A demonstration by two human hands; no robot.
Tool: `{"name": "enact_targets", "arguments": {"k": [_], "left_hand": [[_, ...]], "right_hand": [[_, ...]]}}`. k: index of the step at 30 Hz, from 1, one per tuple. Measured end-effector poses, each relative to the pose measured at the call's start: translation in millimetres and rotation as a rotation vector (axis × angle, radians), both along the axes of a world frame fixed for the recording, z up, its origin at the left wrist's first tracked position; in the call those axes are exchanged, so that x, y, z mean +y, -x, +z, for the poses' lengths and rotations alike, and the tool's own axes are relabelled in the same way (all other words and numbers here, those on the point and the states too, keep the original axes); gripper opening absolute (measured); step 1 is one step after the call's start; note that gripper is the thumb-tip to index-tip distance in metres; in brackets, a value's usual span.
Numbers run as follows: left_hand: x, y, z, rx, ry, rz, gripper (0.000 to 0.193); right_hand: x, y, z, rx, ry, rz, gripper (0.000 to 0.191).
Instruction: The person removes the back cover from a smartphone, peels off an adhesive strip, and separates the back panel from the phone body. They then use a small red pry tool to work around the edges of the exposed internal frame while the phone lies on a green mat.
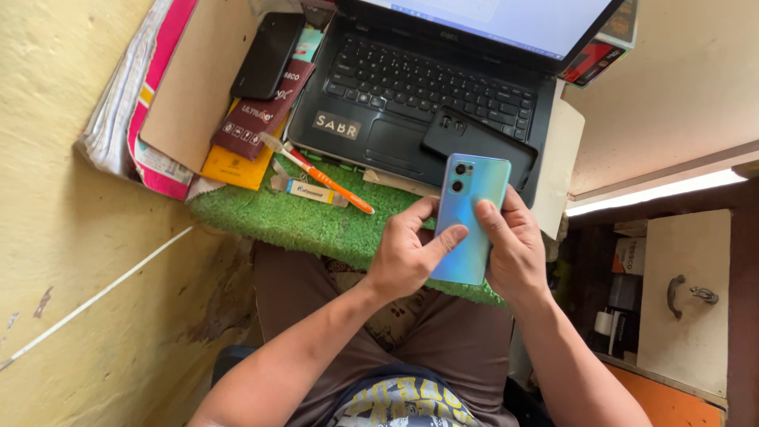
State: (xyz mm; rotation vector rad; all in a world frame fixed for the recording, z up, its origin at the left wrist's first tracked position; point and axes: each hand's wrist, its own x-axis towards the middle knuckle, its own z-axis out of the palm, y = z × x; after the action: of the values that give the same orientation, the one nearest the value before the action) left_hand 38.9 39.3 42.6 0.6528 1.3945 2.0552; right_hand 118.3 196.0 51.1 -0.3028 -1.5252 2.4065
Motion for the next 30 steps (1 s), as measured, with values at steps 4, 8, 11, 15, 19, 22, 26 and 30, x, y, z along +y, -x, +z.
{"name": "enact_targets", "arguments": {"k": [4, 8, 11, 15, 19, 22, 26, 30], "left_hand": [[-8.2, -4.3, -25.1, -0.162, -0.182, -0.060, 0.027], [-20.7, -3.8, -39.1, -0.243, -0.217, -0.117, 0.029], [-24.2, 0.3, -40.4, -0.266, -0.209, -0.127, 0.033], [-26.2, 1.5, -35.7, -0.267, -0.154, -0.117, 0.036], [-25.4, -0.1, -31.9, -0.233, -0.115, -0.108, 0.038], [-25.0, 0.6, -31.3, -0.207, -0.108, -0.097, 0.037], [-22.0, 1.4, -31.1, -0.161, -0.132, -0.055, 0.034], [-16.3, 1.5, -32.1, -0.171, -0.123, -0.024, 0.032]], "right_hand": [[1.3, 0.1, -0.6, -0.064, -0.314, 0.041, 0.033], [6.7, 0.6, -1.8, -0.014, -0.362, 0.077, 0.037], [7.2, 3.0, -4.8, 0.033, -0.361, 0.076, 0.038], [4.2, 3.3, -7.4, -0.051, -0.438, 0.025, 0.036], [3.4, 2.0, -8.1, -0.087, -0.449, 0.002, 0.038], [3.0, 0.7, -8.5, -0.099, -0.462, 0.018, 0.037], [1.4, 3.9, -1.4, -0.173, -0.464, 0.078, 0.036], [13.1, 14.7, 41.8, -0.102, -0.712, 0.057, 0.032]]}}
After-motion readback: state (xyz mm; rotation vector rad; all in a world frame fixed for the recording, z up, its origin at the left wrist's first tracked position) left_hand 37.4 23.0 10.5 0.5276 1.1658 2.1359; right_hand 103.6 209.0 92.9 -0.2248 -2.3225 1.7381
